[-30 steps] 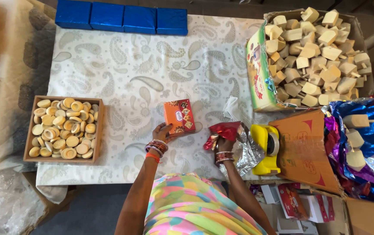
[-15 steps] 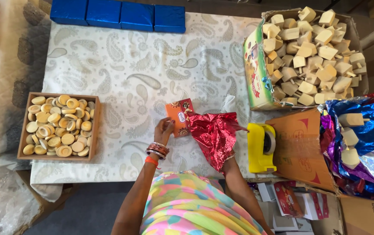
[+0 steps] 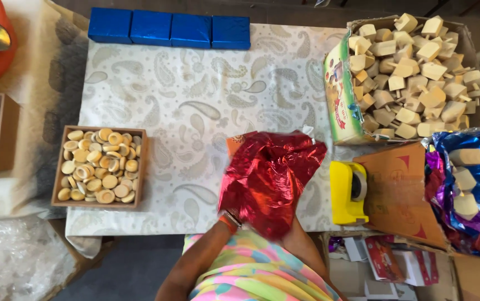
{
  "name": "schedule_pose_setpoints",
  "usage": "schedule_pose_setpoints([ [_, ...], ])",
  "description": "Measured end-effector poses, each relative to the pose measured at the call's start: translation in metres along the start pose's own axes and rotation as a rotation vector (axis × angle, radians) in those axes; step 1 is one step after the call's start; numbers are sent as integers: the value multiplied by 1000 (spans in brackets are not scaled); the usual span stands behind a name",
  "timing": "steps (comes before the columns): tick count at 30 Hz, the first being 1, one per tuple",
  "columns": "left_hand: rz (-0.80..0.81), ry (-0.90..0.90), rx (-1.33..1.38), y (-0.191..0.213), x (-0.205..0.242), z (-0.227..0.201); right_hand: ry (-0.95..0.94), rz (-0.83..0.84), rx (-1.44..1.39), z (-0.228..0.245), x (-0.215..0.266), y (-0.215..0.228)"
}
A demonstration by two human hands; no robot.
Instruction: The recorder is packing several small soap-like items into a decorative red foil wrap.
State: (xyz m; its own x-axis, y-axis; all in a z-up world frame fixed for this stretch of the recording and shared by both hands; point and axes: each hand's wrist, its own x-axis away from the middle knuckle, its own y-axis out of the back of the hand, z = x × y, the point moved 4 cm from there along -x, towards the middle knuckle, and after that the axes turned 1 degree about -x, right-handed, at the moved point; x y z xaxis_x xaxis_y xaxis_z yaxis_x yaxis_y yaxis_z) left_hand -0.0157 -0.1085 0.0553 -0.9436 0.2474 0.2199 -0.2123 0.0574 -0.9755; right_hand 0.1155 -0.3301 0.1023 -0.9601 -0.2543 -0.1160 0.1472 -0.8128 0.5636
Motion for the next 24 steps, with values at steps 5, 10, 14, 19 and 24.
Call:
schedule_pose_setpoints([
  [5,-73,-104,-23,-45,40,-20,-5,-20,52,6,42,-3],
  [10,3,34,27,-113,105,-34,-31,-71,114,17,88,-25],
  [14,57,230,23,-109,138,-30,-62,-95,157,31,130,-43],
  [19,-22,449,-65,-82,148,-30,-99,-121,221,42,182,-50],
  [24,-221,271,-138,-59,140,-72,-97,-107,277,75,155,-106],
])
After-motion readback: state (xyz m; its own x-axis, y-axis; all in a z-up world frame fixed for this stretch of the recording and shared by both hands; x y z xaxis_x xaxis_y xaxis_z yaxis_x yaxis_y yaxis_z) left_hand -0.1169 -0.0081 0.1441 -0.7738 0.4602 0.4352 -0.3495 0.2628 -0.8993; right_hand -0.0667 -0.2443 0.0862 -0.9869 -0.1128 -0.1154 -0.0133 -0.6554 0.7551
